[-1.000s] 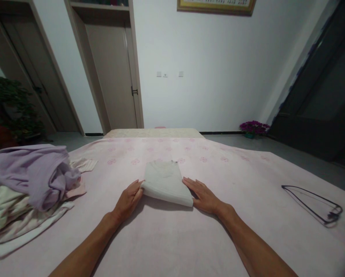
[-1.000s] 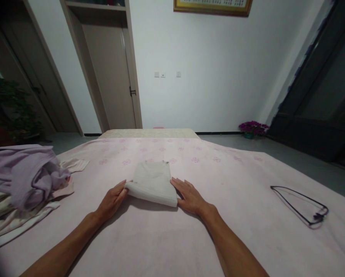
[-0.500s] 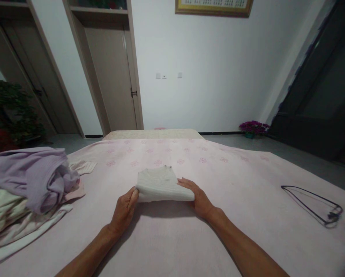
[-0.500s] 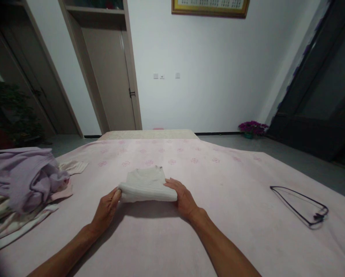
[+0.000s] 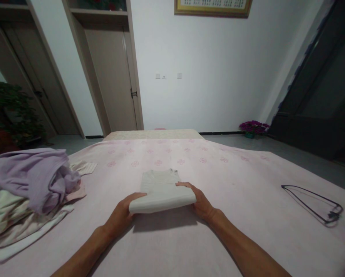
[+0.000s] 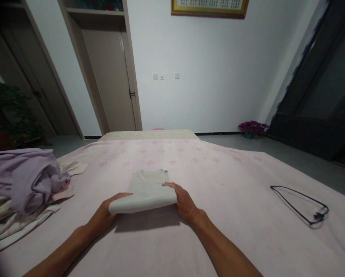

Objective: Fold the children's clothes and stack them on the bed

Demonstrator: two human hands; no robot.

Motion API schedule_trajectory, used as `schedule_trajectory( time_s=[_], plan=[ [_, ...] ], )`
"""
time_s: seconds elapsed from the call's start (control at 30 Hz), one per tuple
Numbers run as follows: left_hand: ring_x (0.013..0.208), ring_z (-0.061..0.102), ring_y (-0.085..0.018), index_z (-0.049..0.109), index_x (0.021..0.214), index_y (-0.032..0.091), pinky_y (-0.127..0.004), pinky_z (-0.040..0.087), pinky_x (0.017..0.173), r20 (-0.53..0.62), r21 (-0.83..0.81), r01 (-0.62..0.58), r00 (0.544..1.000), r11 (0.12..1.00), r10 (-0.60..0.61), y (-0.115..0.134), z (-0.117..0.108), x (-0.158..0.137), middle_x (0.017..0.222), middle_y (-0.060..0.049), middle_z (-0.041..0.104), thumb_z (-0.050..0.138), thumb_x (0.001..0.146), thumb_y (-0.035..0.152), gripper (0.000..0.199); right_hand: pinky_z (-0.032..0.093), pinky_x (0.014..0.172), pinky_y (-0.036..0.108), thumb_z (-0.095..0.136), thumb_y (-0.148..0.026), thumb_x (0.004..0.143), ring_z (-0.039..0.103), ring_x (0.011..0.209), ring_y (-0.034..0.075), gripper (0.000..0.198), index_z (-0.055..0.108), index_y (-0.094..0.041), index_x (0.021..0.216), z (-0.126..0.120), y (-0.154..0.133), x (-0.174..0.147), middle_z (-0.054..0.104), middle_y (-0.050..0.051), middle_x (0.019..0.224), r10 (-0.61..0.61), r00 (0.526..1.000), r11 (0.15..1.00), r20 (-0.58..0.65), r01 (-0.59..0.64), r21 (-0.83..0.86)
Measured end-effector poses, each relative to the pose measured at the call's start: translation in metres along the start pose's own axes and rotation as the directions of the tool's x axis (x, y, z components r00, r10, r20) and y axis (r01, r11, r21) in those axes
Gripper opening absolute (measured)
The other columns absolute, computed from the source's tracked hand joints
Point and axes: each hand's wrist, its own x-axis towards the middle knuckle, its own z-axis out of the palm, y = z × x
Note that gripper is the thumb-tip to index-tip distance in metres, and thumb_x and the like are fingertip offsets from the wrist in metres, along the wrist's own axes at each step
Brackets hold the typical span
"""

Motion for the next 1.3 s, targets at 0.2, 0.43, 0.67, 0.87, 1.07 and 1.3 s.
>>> schedule_trajectory(
  time_s=[0.2,0.43,0.67,0.87,1.07,1.3],
  plan=[
    [0.092,0.067,-0.026,0.068,0.101,0.016,-0.034,0.053,0.081,-0.231,-0.125,0.243,0.936,0.962,-0.266,0.004,0.011,0.022,0.097,-0.008,0.075,0.047,0.093,0.045,0.037,0.048,0.081,0.034,0.043,-0.050,0.096,0.063,0.089,0.024,0.036,0.059,-0.020,0.106,0.016,-0.010,0.020,0.070,0.009,0.097,0.327,0.919,0.942,-0.220,-0.334,0.005],
    [0.107,0.067,-0.028,0.057,0.131,0.012,-0.037,0.049,0.091,-0.343,-0.102,0.451,0.820,0.886,-0.457,-0.012,0.023,0.063,0.118,-0.016,0.071,0.043,0.094,0.038,0.047,0.045,0.080,0.028,0.033,-0.041,0.099,0.064,0.096,0.021,0.037,0.059,-0.019,0.115,0.028,0.016,0.061,0.070,0.009,0.108,0.486,0.823,0.849,-0.295,-0.525,-0.067],
    [0.112,0.066,-0.031,0.048,0.142,0.016,-0.039,0.048,0.091,-0.254,0.209,0.542,0.834,0.814,-0.490,-0.017,0.022,0.075,0.125,-0.017,0.068,0.034,0.100,0.035,0.047,0.043,0.078,0.032,0.034,-0.041,0.103,0.069,0.095,0.025,0.040,0.060,-0.021,0.125,0.023,0.012,0.066,0.073,0.014,0.107,0.556,0.790,0.632,-0.258,-0.603,-0.487],
    [0.105,0.068,-0.033,0.049,0.140,0.023,-0.038,0.048,0.081,-0.235,0.319,0.603,0.798,0.731,-0.555,-0.008,0.015,0.076,0.114,-0.014,0.073,0.033,0.101,0.045,0.048,0.044,0.080,0.030,0.034,-0.041,0.103,0.069,0.099,0.023,0.041,0.067,-0.024,0.120,0.013,0.011,0.061,0.074,0.011,0.109,0.556,0.801,0.615,-0.224,-0.577,-0.537],
    [0.101,0.069,-0.031,0.046,0.143,0.019,-0.037,0.047,0.080,-0.278,0.239,0.588,0.804,0.773,-0.526,-0.010,0.006,0.067,0.112,-0.015,0.073,0.030,0.100,0.053,0.056,0.046,0.081,0.029,0.038,-0.036,0.099,0.068,0.089,0.020,0.040,0.066,-0.019,0.122,-0.004,0.026,0.054,0.075,0.009,0.103,0.550,0.749,0.706,-0.369,-0.653,-0.273],
    [0.098,0.069,-0.030,0.048,0.141,0.017,-0.036,0.046,0.079,-0.247,0.166,0.564,0.818,0.809,-0.520,-0.011,0.009,0.070,0.113,-0.015,0.072,0.038,0.098,0.052,0.057,0.045,0.076,0.030,0.054,-0.043,0.092,0.067,0.084,0.022,0.042,0.066,-0.020,0.125,0.009,0.008,0.055,0.074,0.009,0.092,0.505,0.795,0.726,-0.337,-0.602,-0.333]
  ],
)
